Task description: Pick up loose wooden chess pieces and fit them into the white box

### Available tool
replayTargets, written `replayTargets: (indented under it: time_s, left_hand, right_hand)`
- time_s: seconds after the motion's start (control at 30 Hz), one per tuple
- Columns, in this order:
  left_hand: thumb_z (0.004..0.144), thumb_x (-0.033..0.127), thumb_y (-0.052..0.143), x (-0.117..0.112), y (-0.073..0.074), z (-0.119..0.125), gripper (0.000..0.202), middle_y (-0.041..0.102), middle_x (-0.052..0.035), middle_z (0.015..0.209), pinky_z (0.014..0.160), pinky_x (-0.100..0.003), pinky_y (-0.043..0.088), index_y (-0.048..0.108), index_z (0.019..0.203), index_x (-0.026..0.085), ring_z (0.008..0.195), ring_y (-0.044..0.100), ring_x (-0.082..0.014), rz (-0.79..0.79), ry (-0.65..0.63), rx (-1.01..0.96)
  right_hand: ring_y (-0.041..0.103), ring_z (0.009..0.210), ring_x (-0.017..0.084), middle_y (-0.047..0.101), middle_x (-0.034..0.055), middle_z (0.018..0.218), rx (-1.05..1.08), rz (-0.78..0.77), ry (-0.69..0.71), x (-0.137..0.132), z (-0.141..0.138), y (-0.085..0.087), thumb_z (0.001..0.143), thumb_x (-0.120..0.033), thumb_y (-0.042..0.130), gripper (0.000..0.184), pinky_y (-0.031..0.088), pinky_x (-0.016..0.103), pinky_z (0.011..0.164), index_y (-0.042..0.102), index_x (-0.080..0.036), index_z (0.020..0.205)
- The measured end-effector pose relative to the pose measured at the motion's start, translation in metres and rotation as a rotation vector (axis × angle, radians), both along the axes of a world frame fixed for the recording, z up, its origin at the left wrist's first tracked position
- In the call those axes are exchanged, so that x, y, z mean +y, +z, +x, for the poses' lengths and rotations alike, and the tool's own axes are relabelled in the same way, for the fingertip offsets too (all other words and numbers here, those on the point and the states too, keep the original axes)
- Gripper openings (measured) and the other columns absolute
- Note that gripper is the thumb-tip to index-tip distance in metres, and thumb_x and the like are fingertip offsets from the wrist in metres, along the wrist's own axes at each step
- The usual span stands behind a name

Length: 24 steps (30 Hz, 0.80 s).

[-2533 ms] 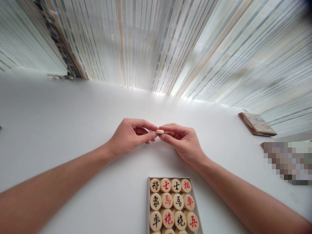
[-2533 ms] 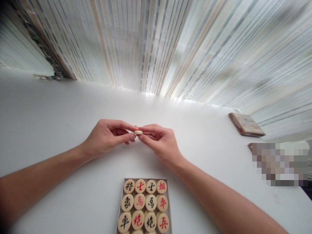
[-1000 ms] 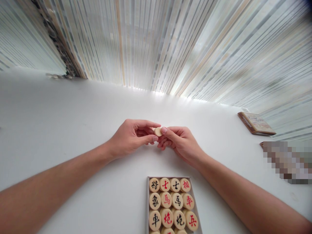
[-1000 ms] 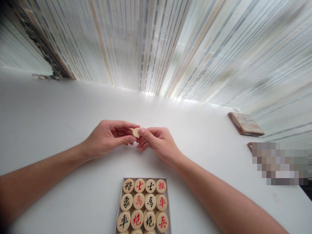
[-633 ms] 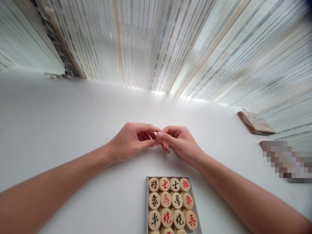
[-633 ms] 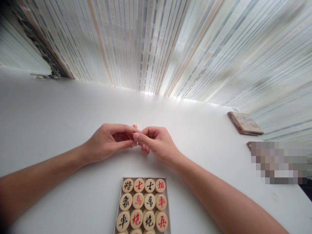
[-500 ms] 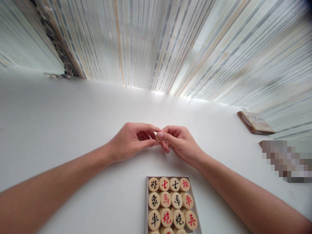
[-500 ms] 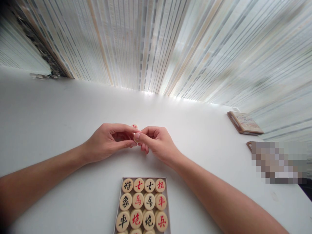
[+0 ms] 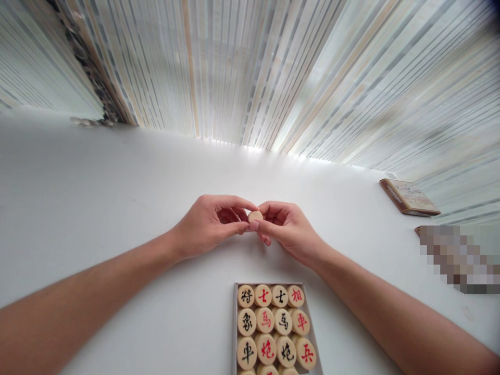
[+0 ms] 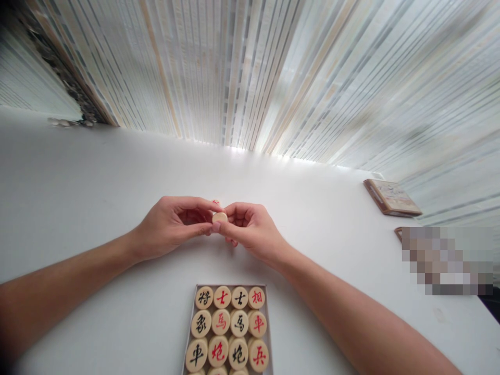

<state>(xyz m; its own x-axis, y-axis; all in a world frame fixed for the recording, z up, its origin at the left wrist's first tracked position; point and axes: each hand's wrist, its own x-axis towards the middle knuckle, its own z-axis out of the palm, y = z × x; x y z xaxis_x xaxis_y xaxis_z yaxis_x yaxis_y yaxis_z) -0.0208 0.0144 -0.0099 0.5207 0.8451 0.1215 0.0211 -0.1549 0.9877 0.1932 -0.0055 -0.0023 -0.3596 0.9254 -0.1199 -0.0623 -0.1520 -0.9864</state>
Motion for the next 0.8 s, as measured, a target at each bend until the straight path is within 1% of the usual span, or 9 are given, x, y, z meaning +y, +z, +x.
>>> replayTargets:
  time_s: [0.07, 0.17, 0.23, 0.33, 0.4, 0.53, 0.67, 0.8]
  left_hand:
    - [0.084, 0.03, 0.086, 0.0004, -0.0015, -0.0006, 0.031, 0.08, -0.0061, 0.086, 0.07, -0.024, 0.062, 0.083, 0.112, 0.016, 0.075, 0.074, -0.0147, 0.011, 0.032, 0.011]
    - [0.084, 0.032, 0.087, -0.0005, -0.0018, -0.0002, 0.032, 0.08, -0.0065, 0.087, 0.07, -0.023, 0.061, 0.083, 0.111, 0.016, 0.075, 0.073, -0.0143, 0.024, 0.034, 0.02]
    - [0.085, 0.034, 0.086, -0.0014, -0.001, 0.0007, 0.03, 0.08, -0.0069, 0.088, 0.07, -0.024, 0.061, 0.083, 0.109, 0.016, 0.076, 0.074, -0.0149, 0.02, 0.014, 0.008]
    - [0.088, 0.032, 0.084, -0.002, 0.0004, 0.0017, 0.027, 0.082, -0.0085, 0.092, 0.075, -0.028, 0.065, 0.082, 0.108, 0.015, 0.081, 0.078, -0.0179, -0.012, -0.014, -0.025]
    - [0.087, 0.028, 0.084, -0.0014, 0.0009, 0.0015, 0.026, 0.082, -0.0086, 0.092, 0.078, -0.029, 0.065, 0.082, 0.109, 0.015, 0.083, 0.079, -0.0189, -0.028, -0.018, -0.034]
    - [0.083, 0.025, 0.086, 0.0007, 0.0015, 0.0009, 0.029, 0.081, -0.007, 0.086, 0.074, -0.026, 0.064, 0.082, 0.11, 0.015, 0.078, 0.077, -0.0166, -0.049, 0.015, -0.044]
    - [0.081, 0.027, 0.088, 0.0012, 0.0036, 0.0013, 0.029, 0.078, -0.0048, 0.081, 0.069, -0.023, 0.062, 0.084, 0.107, 0.016, 0.071, 0.072, -0.0131, -0.06, 0.045, -0.049]
    - [0.082, 0.028, 0.087, 0.0014, 0.0041, 0.0009, 0.029, 0.078, -0.0049, 0.08, 0.068, -0.024, 0.062, 0.084, 0.109, 0.016, 0.071, 0.072, -0.0138, -0.056, 0.048, -0.04]
  right_hand:
    - [0.054, 0.055, 0.008, 0.067, -0.0016, 0.067, 0.015, -0.009, 0.001, -0.0001, -0.0002, -0.0002, 0.068, -0.039, 0.1, 0.037, 0.046, 0.022, 0.053, 0.076, -0.016, 0.084]
    - [0.054, 0.054, 0.008, 0.067, -0.002, 0.068, 0.002, -0.031, -0.016, -0.0007, -0.0013, -0.001, 0.064, -0.035, 0.103, 0.039, 0.044, 0.02, 0.05, 0.074, -0.016, 0.083]
    - [0.054, 0.052, 0.007, 0.066, -0.0024, 0.066, -0.01, -0.026, -0.02, -0.0008, -0.0019, -0.0016, 0.067, -0.036, 0.101, 0.038, 0.043, 0.019, 0.048, 0.073, -0.015, 0.081]
    - [0.056, 0.051, 0.009, 0.066, -0.0012, 0.063, -0.001, -0.006, -0.002, 0.0001, -0.0018, -0.0026, 0.077, -0.043, 0.094, 0.035, 0.046, 0.021, 0.048, 0.074, -0.015, 0.079]
    - [0.059, 0.052, 0.01, 0.069, 0.0004, 0.065, 0.019, 0.002, 0.021, 0.0012, -0.0008, -0.003, 0.083, -0.045, 0.09, 0.034, 0.049, 0.023, 0.05, 0.075, -0.015, 0.08]
    - [0.064, 0.061, 0.011, 0.072, 0.0022, 0.073, 0.061, 0.01, 0.069, 0.0033, 0.0028, -0.0036, 0.088, -0.045, 0.086, 0.03, 0.051, 0.023, 0.056, 0.078, -0.016, 0.085]
    - [0.062, 0.063, 0.01, 0.074, 0.0024, 0.077, 0.084, 0.017, 0.095, 0.0047, 0.0059, -0.0041, 0.084, -0.037, 0.091, 0.024, 0.051, 0.023, 0.06, 0.081, -0.017, 0.092]
    - [0.065, 0.065, 0.012, 0.077, 0.0038, 0.083, 0.101, -0.009, 0.09, 0.0054, 0.0058, -0.0042, 0.073, -0.032, 0.099, 0.031, 0.052, 0.024, 0.059, 0.08, -0.017, 0.093]
